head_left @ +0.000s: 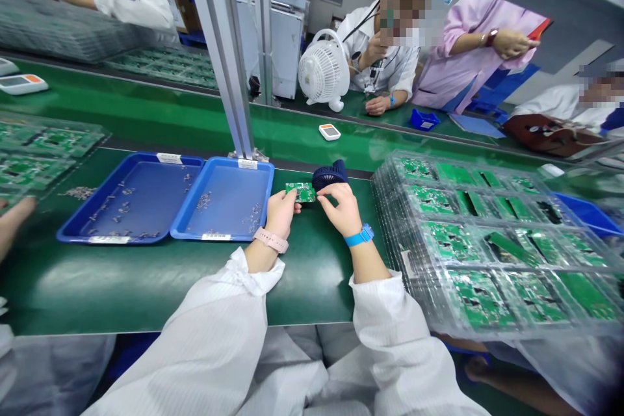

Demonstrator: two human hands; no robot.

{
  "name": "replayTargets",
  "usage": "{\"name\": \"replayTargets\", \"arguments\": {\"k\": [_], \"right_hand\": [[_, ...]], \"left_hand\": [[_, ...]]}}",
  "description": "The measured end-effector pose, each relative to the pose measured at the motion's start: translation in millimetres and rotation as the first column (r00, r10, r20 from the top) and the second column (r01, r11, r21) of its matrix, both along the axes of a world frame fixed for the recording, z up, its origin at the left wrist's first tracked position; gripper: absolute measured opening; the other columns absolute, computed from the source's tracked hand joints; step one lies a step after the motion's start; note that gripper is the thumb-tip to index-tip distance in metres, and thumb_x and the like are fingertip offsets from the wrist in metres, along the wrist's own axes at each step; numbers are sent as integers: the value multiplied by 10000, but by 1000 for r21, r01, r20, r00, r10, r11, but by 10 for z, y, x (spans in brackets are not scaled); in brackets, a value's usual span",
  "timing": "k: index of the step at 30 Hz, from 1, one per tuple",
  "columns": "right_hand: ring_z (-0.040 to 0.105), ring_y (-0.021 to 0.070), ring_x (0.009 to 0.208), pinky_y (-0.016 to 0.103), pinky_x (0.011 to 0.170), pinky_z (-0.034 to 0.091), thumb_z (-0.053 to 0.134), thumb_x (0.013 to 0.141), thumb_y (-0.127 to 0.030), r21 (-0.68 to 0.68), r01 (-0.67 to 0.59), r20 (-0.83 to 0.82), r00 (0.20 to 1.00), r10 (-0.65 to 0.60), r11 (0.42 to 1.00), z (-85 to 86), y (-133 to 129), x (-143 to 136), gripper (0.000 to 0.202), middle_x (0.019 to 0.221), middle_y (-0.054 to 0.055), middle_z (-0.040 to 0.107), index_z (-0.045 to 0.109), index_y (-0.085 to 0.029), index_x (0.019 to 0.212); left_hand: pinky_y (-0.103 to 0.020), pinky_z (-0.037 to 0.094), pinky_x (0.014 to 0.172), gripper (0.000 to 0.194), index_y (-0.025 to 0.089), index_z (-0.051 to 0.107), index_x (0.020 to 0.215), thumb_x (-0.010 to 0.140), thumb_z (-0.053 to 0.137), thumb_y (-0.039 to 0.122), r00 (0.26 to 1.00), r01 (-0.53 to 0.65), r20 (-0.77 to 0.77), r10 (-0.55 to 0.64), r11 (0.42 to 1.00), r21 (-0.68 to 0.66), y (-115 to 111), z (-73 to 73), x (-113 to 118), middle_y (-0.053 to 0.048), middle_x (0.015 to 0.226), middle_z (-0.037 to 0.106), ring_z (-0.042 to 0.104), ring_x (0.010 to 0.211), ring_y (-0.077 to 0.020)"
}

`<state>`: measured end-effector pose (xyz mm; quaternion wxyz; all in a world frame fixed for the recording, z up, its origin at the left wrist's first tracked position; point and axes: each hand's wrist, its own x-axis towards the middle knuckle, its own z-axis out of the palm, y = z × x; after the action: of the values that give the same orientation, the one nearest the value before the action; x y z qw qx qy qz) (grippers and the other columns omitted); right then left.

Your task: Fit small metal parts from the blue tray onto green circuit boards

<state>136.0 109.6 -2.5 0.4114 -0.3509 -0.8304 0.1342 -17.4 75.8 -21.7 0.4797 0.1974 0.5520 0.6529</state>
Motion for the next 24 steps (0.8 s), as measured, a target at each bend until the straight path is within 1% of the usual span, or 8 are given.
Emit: {"name": "replayTargets", "arguments": {"k": [3, 7, 12, 14, 16, 20, 22, 24], "right_hand": [[603, 215, 906, 419, 902, 467, 594, 897, -209, 56, -47, 60, 997, 44, 997, -22, -1, -8, 108, 887, 45, 703, 690, -226, 850], [573, 220, 896, 409, 873, 476, 588, 895, -194, 105, -72, 129, 990, 58, 992, -56, 3, -20, 120, 867, 56, 683, 686, -218, 831], [570, 219, 889, 408, 876, 471, 581, 887, -167, 100, -96, 117, 990, 84, 990, -44, -7, -32, 103, 867, 55, 685, 662, -207, 838], [576, 222, 918, 416, 897, 462, 585, 889, -180, 86, -81, 109, 992, 71, 993, -27, -21, -35, 78, 910, 56, 690, 656, -212, 889], [574, 225, 939, 416, 904, 453, 592, 890, -205, 83, -71, 135, 989, 59, 994, -8, -40, -41, 70, 940, 60, 685, 653, -214, 924], [545, 216, 922, 380, 861, 446, 586, 888, -215, 105, -32, 230, 973, 7, 994, 52, -75, -56, 78, 917, 55, 657, 663, -212, 874], [532, 209, 913, 365, 844, 441, 583, 880, -212, 122, 8, 250, 968, -38, 993, 115, -112, -52, 88, 909, 49, 648, 667, -216, 854], [524, 206, 896, 359, 827, 440, 580, 869, -213, 139, 75, 246, 963, -108, 987, 212, -222, -30, 90, 888, 46, 638, 663, -219, 837]], "left_hand": [[-206, 402, 451, 213, 138, 547, 659, 690, 676, 305, 1000, -7, 7, 7, 1000, -7, -5, 21, 5, 22, 538, 508, 497, 475, -93], [-200, 415, 460, 192, 129, 561, 666, 687, 665, 290, 1000, -11, 23, 11, 1000, -16, 0, 8, -4, 18, 561, 522, 508, 489, -89], [-205, 417, 455, 214, 133, 567, 665, 676, 681, 314, 1000, -10, -12, 10, 1000, -17, 11, -42, -10, 18, 549, 523, 508, 483, -93], [-208, 418, 452, 240, 134, 570, 668, 666, 690, 341, 1000, 8, -19, -8, 1000, -1, 10, -44, -5, 18, 544, 527, 505, 477, -94], [-205, 419, 451, 272, 129, 582, 685, 650, 705, 369, 1000, 26, -10, -25, 999, 28, 2, -28, 2, 13, 556, 546, 504, 476, -91], [-204, 440, 462, 354, 109, 618, 758, 608, 747, 402, 997, 76, 6, -76, 996, 50, -27, 33, 4, -9, 609, 607, 527, 485, -95], [-224, 473, 483, 396, 105, 631, 822, 640, 726, 444, 993, 117, 18, -119, 992, 50, -34, 62, -6, -31, 658, 644, 564, 502, -116], [-246, 494, 499, 450, 104, 635, 877, 720, 636, 526, 985, 169, 36, -171, 984, 54, -32, 80, -22, -61, 725, 675, 605, 534, -142]]}}
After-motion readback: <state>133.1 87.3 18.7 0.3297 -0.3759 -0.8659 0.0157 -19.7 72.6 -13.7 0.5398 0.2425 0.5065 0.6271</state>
